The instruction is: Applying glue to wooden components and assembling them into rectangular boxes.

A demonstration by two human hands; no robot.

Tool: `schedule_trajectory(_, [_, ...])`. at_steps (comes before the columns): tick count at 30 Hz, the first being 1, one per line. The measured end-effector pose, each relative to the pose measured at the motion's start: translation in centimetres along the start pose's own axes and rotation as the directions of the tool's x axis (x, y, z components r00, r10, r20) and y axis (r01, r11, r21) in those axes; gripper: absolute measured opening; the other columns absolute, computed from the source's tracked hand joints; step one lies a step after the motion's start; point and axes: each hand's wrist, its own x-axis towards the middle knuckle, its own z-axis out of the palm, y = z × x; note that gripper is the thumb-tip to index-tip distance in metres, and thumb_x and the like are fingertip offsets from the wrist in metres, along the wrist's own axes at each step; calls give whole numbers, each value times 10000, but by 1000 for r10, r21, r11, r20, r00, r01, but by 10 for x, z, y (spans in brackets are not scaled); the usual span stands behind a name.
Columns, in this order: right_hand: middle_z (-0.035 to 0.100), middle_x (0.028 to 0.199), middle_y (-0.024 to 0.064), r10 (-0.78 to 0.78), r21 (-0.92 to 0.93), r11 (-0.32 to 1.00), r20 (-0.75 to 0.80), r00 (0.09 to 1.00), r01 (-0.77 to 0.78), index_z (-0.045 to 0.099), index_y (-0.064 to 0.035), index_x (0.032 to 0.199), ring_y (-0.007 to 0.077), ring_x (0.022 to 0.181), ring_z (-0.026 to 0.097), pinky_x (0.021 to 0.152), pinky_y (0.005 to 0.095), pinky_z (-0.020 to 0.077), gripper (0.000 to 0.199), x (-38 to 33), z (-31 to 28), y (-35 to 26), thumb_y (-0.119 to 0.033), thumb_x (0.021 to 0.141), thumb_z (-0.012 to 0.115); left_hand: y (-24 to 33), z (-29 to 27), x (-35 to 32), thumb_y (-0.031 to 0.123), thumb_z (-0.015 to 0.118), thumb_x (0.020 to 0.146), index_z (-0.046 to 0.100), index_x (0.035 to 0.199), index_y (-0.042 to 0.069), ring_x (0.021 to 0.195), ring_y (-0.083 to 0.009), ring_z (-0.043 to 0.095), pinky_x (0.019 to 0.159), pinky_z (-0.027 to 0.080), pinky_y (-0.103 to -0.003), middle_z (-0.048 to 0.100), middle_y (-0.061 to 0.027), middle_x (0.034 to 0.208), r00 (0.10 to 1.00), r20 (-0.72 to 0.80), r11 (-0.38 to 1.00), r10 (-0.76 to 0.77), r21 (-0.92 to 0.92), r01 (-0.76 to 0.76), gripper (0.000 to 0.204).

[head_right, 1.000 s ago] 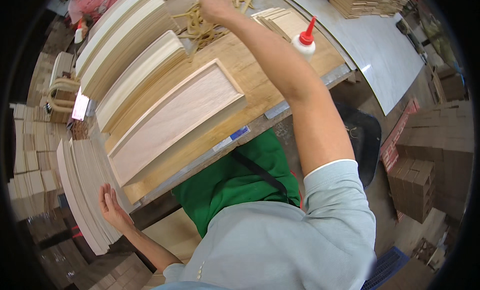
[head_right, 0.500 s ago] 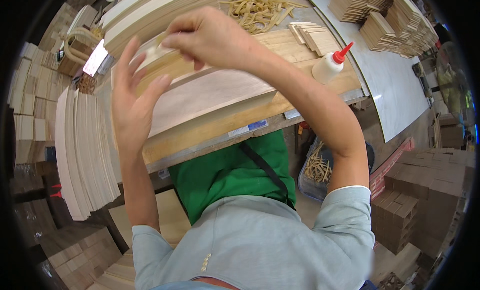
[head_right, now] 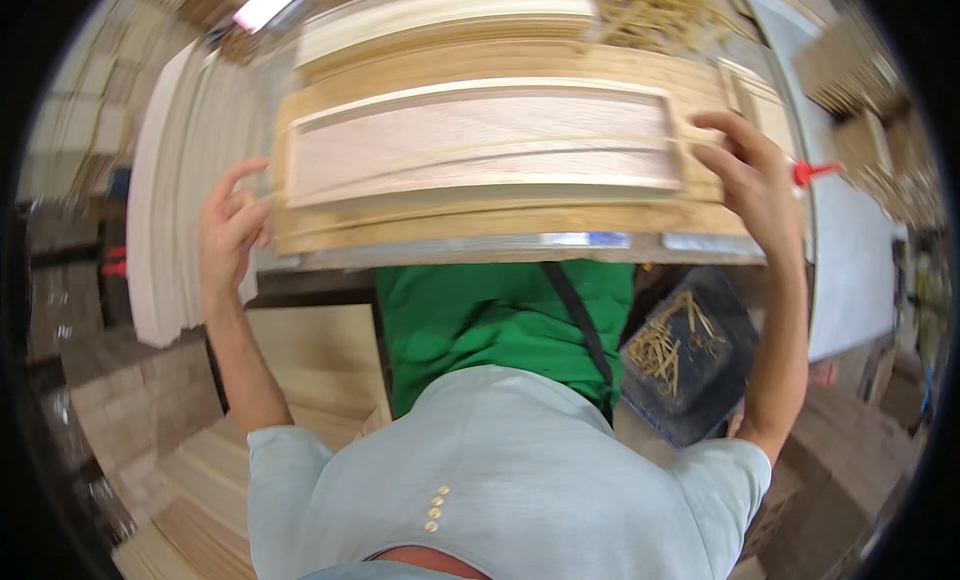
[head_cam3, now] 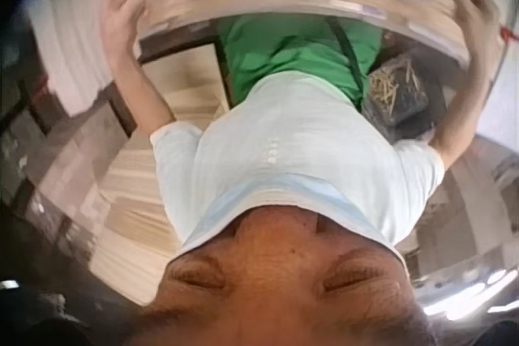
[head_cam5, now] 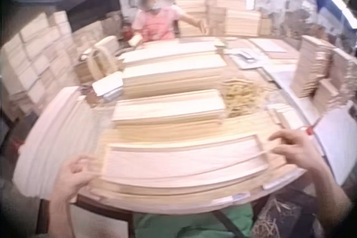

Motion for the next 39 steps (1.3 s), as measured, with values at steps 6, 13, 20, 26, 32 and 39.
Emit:
schedule_trajectory(6, [334,572,-75,65,22,998,71,995,-67,480,-57,1335,16,435,287,371,204,232,465,15,10,13,-200,909,601,-14,-4,27,127,636,831,401,1363,-3,419,-16,309,417,336,-201,372,79,528,994,104,999,-25,48,20,596])
schedule_trajectory(13, [326,539,-68,114,95,986,195,974,-134,407,-98,1398,37,417,268,367,210,210,501,29,15,15,-285,952,535,-16,-10,48,154,638,832,346,1395,-19,403,-32,331,448,403,-227,390,58,517,971,220,996,-90,2,92,657])
schedule_trajectory(20, [340,526,-67,113,179,973,174,978,-145,452,-82,1357,27,404,274,356,201,206,441,40,18,28,-258,960,523,-22,-10,57,145,614,864,376,1380,-13,376,-23,326,438,420,-220,388,67,511,962,249,989,-114,-61,133,589])
schedule_trajectory(26, [408,543,-57,120,425,886,179,977,-186,581,-30,1106,12,384,290,330,172,248,244,69,15,44,-216,966,510,-42,-7,86,130,586,891,573,1181,-38,365,-14,336,412,386,-196,408,74,505,991,82,976,-102,-185,116,335])
schedule_trajectory(32, [474,561,-32,8,603,776,280,960,-182,591,16,1019,27,376,328,324,188,326,194,80,18,58,-153,952,520,-80,-16,111,150,552,914,624,984,-8,354,-21,316,374,312,-178,395,79,508,964,240,781,-112,-579,234,186])
schedule_trajectory(39, [605,725,8,8,527,835,276,961,-158,593,-7,1121,45,545,524,455,186,451,275,78,14,71,-217,956,527,-63,-4,92,259,563,921,627,947,16,521,-45,465,460,404,-208,521,28,654,989,89,952,-118,-272,138,252])
